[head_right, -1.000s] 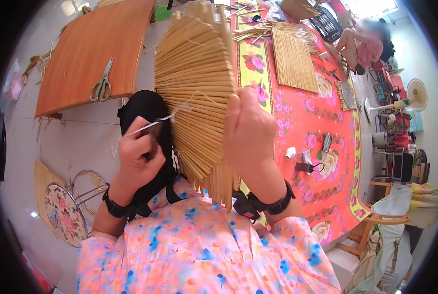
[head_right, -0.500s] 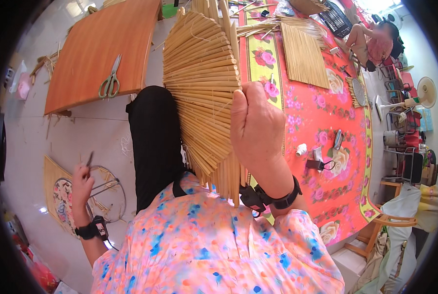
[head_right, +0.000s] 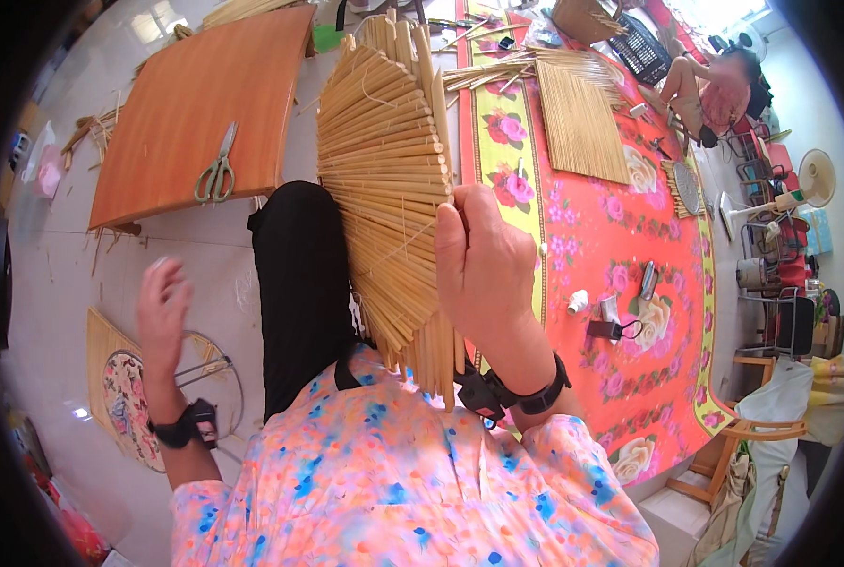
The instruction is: The person weaves a bundle of bamboo sticks using a thin string and a needle-like tool. They repeatedly thread the string through the sticks and use scissors to trim excess string.
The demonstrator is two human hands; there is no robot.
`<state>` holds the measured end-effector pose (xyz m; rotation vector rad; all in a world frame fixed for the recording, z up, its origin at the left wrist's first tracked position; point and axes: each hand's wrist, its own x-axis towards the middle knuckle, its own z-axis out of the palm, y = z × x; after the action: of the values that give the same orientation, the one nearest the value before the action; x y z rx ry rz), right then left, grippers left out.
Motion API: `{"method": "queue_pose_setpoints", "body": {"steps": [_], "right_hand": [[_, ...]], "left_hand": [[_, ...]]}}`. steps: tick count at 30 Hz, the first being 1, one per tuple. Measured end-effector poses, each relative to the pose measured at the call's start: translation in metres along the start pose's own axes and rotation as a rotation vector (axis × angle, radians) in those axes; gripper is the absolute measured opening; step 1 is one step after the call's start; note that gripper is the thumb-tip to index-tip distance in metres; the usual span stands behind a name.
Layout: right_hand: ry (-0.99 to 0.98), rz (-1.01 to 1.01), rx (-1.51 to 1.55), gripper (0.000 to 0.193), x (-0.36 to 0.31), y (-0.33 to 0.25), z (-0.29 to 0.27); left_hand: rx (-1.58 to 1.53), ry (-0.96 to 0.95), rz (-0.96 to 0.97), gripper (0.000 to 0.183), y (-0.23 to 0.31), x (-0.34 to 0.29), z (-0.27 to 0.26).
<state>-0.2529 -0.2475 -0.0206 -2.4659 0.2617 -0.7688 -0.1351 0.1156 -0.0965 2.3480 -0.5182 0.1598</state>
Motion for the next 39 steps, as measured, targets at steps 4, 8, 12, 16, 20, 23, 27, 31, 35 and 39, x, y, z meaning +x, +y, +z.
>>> {"method": "queue_pose_setpoints", "body": {"steps": [4, 8, 12, 16, 20, 23, 27, 31, 35, 39], "right_hand": [[-0.035, 0.007, 0.012, 0.012, 0.004, -0.005, 0.002], [-0.032, 0.003, 0.009, 0.013, 0.004, -0.006, 0.002], [-0.02, 0.028, 0.042, 0.015, 0.003, -0.003, 0.006], [-0.045, 0.082, 0.036, 0.016, 0.001, -0.008, 0.005], [-0.079, 0.078, 0.04, 0.017, 0.005, -0.014, 0.002], [-0.104, 0.078, 0.046, 0.017, 0.009, -0.016, 0.001], [-0.145, 0.104, 0.015, 0.017, 0.012, -0.022, -0.001], [-0.161, 0.115, 0.017, 0.016, 0.014, -0.026, -0.002], [-0.142, 0.127, 0.046, 0.018, 0.018, -0.029, 0.0], [-0.169, 0.103, 0.075, 0.02, 0.025, -0.027, 0.004]], "left_hand": [[-0.456, -0.192, 0.453, 0.035, 0.145, 0.048, 0.058], [-0.429, -0.057, 0.389, 0.03, 0.2, 0.046, 0.112], [-0.426, 0.102, 0.441, 0.019, 0.209, 0.04, 0.123], [-0.84, -0.373, 0.052, 0.011, 0.203, 0.059, 0.09], [-1.07, -0.621, -0.098, 0.008, 0.194, 0.073, 0.075], [-0.718, -0.326, 0.213, 0.008, 0.191, 0.066, 0.089], [-0.678, -0.198, 0.306, 0.01, 0.187, 0.066, 0.098], [-0.925, -0.428, 0.093, 0.011, 0.186, 0.068, 0.085], [-1.052, -0.581, -0.024, 0.009, 0.174, 0.07, 0.089], [-0.862, -0.543, 0.243, 0.014, 0.167, 0.075, 0.085]]}}
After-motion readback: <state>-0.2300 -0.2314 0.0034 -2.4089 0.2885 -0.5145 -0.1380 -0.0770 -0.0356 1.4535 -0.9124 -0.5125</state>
